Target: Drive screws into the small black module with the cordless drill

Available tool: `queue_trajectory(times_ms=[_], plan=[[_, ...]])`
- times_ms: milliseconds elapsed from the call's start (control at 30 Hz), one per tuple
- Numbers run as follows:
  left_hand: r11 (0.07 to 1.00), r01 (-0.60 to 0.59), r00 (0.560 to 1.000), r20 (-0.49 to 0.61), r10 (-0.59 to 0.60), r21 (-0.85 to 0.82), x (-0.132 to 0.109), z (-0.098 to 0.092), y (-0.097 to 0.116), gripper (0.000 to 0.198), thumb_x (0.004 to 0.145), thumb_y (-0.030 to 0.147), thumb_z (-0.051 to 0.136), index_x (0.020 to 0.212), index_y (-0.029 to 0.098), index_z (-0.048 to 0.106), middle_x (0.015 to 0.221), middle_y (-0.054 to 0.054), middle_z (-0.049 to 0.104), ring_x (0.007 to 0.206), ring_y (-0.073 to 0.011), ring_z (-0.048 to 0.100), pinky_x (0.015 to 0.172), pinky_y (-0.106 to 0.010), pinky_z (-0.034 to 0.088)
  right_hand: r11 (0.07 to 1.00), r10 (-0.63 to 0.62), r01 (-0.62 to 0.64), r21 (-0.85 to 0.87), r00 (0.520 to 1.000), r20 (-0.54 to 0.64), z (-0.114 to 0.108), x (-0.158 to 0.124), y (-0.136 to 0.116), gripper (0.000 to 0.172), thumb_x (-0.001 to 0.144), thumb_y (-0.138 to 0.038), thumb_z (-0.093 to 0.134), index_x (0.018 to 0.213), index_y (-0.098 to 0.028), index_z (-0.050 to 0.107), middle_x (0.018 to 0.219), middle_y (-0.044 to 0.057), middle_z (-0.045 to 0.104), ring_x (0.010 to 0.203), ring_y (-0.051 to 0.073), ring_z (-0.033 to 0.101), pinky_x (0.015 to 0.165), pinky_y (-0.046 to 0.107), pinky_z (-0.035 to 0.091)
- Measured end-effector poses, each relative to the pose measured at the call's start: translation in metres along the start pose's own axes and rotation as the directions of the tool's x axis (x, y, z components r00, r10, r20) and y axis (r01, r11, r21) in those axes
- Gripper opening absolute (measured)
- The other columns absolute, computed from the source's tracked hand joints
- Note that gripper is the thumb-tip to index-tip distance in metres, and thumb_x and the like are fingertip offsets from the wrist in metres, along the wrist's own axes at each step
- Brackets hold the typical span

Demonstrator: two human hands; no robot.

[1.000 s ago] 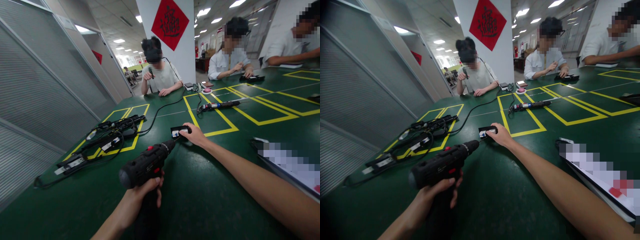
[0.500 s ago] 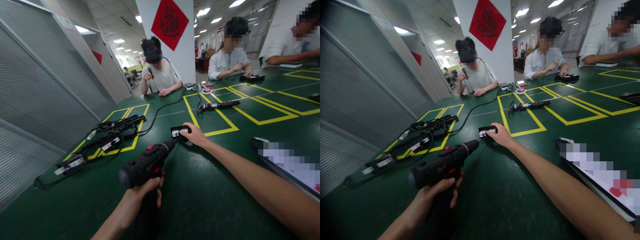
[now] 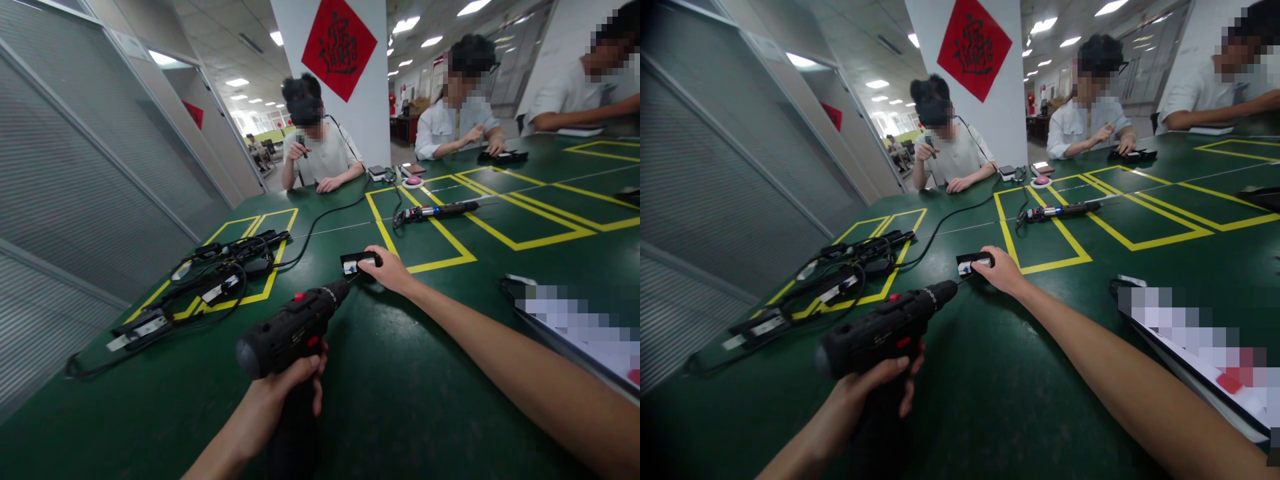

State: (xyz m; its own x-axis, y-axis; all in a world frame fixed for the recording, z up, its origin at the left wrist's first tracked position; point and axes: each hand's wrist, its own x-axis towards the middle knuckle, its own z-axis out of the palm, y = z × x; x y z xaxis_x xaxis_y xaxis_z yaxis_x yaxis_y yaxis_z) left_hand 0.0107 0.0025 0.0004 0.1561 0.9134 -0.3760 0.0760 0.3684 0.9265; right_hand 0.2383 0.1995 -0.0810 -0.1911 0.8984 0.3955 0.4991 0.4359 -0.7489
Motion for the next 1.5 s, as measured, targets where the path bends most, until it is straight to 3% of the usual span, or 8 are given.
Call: queue_trajectory(times_ms=[1500], plan=[[1.000, -0.004, 1.000, 0.025, 0.005, -0.027, 0.0014, -0.0010, -0.0018, 0.030, 0.084, 0.034, 0.059, 0.105, 0.014, 0.055, 0.080, -0.001, 0.058, 0.050, -0.0129, 0.059, 0.053, -0.029, 0.044, 1.000, -0.022, 0.022, -0.012, 0.999, -0.029, 0.0039, 0.0010, 0.0051, 0.039, 0.082, -0.047, 0.058, 0.110, -0.021, 0.059, 0.103, 0.006, 0.064, 0.089, 0.020, 0.060, 0.079, 0.032, 0.046]])
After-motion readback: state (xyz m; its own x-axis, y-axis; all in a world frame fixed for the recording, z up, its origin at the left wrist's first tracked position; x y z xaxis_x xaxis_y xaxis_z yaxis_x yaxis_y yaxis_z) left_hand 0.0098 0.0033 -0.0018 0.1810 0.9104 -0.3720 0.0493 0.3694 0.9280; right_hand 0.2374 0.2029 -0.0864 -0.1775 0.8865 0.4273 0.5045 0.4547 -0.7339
